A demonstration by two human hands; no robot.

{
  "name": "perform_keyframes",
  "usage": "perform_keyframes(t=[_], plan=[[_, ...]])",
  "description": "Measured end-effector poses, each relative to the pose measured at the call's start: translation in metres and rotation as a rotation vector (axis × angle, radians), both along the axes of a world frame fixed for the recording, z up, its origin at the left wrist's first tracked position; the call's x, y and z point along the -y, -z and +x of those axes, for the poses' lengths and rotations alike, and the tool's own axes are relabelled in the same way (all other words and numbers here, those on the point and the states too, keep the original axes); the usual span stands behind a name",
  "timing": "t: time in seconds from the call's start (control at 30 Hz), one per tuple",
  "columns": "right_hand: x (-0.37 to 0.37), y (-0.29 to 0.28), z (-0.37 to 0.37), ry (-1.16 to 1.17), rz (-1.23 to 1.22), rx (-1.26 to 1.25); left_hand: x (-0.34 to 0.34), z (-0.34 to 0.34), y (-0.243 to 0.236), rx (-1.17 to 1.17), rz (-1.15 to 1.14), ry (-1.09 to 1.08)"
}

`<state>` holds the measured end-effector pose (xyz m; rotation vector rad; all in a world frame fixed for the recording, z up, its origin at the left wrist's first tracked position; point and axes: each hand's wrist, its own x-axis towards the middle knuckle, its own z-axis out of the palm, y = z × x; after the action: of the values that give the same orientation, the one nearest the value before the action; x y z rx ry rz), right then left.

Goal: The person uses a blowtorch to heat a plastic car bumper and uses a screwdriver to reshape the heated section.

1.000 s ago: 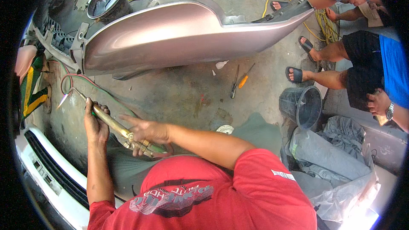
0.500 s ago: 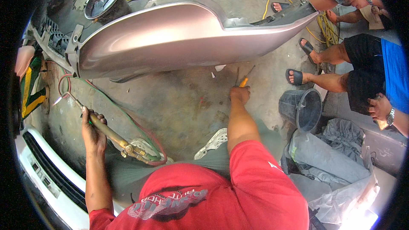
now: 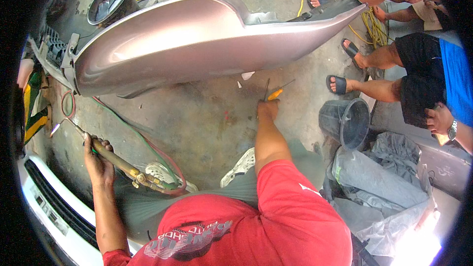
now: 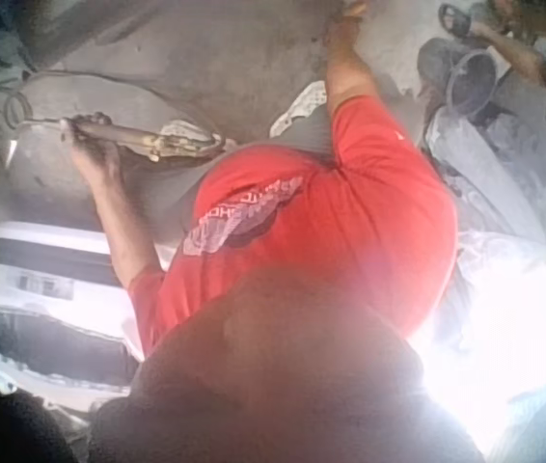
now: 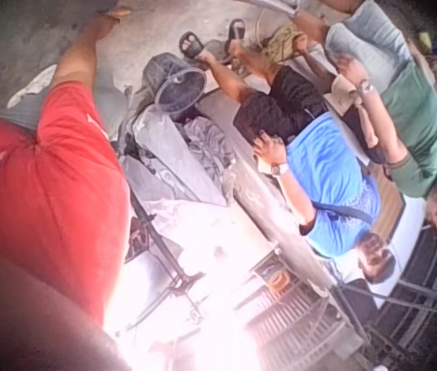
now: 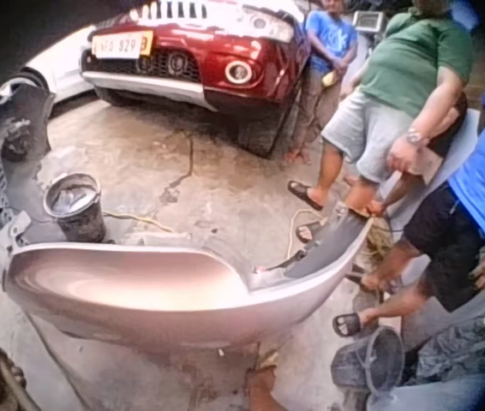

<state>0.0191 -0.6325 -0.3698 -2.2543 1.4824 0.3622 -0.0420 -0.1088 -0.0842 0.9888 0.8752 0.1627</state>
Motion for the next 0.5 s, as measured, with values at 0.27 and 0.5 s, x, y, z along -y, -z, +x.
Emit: perform_keyframes(t=[0.27, 0.5], plan=[[0.055, 0.021, 0.022, 0.196, -0.027, 0.149, -0.006, -0.003, 0.006, 0.001, 0.002, 0.046], [0.13, 0.029, 0.056, -0.238, 0.319, 0.042, -0.004, -0.013, 0.002, -0.012, -0.025, -0.022]])
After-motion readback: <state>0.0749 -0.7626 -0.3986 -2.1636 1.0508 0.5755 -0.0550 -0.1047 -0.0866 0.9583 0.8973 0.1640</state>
